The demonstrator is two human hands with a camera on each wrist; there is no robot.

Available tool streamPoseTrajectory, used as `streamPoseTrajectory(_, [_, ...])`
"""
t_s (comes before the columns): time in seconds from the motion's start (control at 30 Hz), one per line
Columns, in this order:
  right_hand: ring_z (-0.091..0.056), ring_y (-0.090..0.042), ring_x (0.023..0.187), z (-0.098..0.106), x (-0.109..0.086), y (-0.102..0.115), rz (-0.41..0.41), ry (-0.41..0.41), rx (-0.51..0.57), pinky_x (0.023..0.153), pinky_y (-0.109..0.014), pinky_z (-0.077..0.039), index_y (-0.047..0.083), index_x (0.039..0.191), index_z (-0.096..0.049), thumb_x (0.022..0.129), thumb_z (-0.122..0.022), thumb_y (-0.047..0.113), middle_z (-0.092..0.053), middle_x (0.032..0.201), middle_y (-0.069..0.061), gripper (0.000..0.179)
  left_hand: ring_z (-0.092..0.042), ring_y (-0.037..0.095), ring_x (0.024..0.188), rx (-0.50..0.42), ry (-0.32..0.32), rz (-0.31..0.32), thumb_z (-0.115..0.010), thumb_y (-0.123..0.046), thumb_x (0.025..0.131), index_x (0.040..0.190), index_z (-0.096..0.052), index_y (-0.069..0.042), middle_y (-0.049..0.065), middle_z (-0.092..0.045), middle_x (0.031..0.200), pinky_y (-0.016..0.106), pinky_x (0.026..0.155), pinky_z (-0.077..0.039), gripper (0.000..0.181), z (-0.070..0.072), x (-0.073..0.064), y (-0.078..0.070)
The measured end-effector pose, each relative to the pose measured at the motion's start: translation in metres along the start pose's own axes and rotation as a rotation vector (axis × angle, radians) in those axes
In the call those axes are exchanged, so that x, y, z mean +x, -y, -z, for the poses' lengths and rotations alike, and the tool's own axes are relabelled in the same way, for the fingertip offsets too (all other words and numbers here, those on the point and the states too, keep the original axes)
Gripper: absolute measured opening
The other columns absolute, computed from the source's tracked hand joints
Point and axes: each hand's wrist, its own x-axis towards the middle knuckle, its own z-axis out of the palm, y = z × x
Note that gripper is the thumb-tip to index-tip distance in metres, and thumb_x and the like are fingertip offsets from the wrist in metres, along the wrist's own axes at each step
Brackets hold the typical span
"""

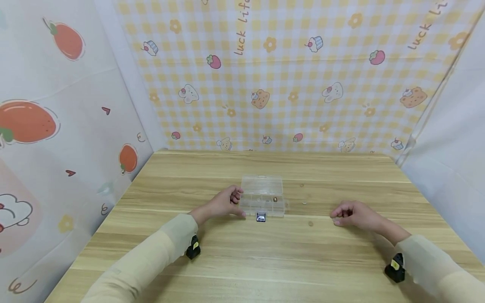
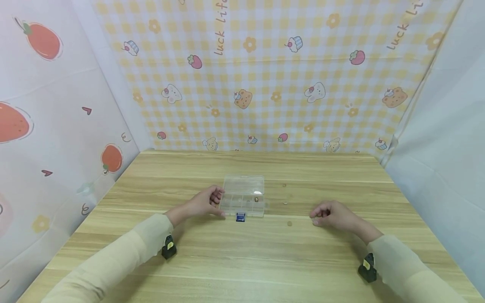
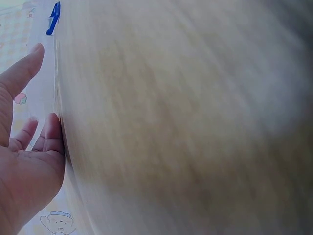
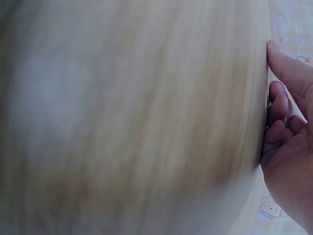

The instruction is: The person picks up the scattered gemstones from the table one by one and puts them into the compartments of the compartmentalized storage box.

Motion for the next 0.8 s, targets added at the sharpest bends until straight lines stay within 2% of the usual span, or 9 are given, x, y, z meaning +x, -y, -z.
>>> streamPoseTrajectory(0.5, [-0.052, -0.009, 0.078, -0.0004, 0.0004, 0.0025, 0.003, 0.012, 0.009, 0.065, -0.025, -0.046, 0.007, 0.098, -0.071, 0.087, -0.074, 0.016, -0.062, 0.092, -0.004, 0.015, -0.048, 0.021, 0.093, -0.007, 0.001, -0.009, -0.09, -0.01, 0.067, 0.125, -0.049, -0.002, 0.009, -0.05, 0.107, 0.033, 0.082, -0.043, 0.071, 0.0009, 0.0026, 0.0068])
streamPoseTrajectory(0.8, [-0.05, -0.01, 0.07, 0.0, 0.0012, 0.0071, -0.024, 0.003, 0.074, 0.058, -0.024, -0.045, 0.004, 0.098, -0.071, 0.086, -0.074, 0.014, -0.063, 0.088, -0.006, 0.016, -0.048, 0.021, 0.093, -0.005, 0.004, -0.017, -0.09, -0.01, 0.067, 0.125, -0.049, -0.001, 0.008, -0.05, 0.107, 0.034, 0.083, -0.043, 0.071, 0.0006, 0.0018, 0.004])
